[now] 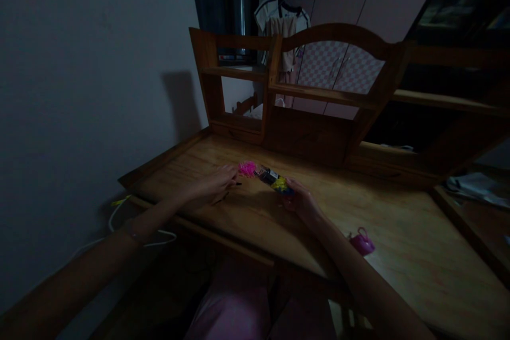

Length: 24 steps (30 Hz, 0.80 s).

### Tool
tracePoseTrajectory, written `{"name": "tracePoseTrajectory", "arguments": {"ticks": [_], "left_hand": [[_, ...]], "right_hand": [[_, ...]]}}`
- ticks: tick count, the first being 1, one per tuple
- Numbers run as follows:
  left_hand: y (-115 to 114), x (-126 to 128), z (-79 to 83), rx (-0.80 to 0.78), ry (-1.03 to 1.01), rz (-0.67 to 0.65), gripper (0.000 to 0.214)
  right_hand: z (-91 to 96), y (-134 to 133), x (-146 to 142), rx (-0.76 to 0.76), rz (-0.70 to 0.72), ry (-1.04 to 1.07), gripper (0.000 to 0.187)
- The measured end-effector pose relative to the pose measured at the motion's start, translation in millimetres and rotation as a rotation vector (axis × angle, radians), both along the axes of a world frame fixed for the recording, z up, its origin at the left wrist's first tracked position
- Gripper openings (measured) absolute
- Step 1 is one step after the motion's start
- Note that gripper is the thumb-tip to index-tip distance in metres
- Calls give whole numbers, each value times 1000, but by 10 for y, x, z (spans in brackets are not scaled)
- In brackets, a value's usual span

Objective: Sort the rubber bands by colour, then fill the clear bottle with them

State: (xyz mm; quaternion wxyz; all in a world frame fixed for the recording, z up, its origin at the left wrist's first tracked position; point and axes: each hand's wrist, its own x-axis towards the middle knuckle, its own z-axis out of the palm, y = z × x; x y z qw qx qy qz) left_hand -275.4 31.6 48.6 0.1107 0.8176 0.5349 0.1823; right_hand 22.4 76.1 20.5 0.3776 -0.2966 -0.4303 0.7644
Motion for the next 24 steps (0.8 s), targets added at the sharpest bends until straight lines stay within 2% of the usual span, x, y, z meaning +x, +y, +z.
{"name": "tracePoseTrajectory", "arguments": {"ticks": [2,4,8,10,12,15,20,22,24], "left_hand": [[-129,-114,45,-54,29,22,14],[-254,-172,11,-105,55,59,18],[-385,-55,-272,-66,92,187,19],[-375,49,-423,4,132,263,17],[-336,113,-506,62,171,319,15],[-275,76,-467,52,125,334,11],[-338,-178,-235,1,-18,341,9],[-418,-230,-225,-28,-78,333,13],[-489,-235,-282,-58,-97,347,19]], "right_hand": [[23,-12,0,-20,-9,4,28],[53,-33,-1,-29,-8,12,28],[99,-71,4,-2,16,28,29],[103,-74,7,11,23,27,29],[96,-68,8,5,21,17,28],[79,-54,6,-8,13,5,26],[77,-50,14,12,21,26,26],[80,-49,19,17,23,38,26],[79,-47,21,19,30,40,27]]}}
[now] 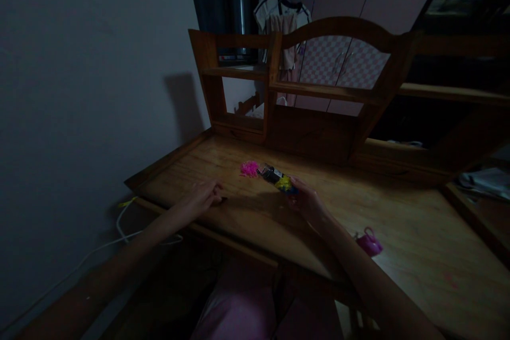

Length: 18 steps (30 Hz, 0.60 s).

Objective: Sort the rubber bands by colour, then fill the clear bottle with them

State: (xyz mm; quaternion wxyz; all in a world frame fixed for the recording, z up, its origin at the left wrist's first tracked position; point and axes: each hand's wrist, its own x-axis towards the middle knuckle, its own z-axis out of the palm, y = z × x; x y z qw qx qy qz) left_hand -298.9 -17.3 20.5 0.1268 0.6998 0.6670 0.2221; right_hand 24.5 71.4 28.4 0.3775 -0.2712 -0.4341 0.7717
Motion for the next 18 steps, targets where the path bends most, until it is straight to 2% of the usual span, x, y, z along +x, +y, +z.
{"name": "tracePoseTrajectory", "arguments": {"ticks": [4,6,11,14,18], "left_hand": [[-35,33,-169,-25,133,62,12],[-26,32,-217,-5,211,49,11],[-68,43,-202,44,267,-35,14],[-88,85,-144,26,127,-13,16],[-17,126,-1,-72,-257,-43,23]], "right_hand": [[-1,-1,2,-5,5,-16,28],[-2,-1,3,-7,-5,-10,28],[-13,17,3,-31,-19,-5,28],[-13,22,1,-20,-7,0,29],[-5,10,-10,-21,-11,-12,30]]}}
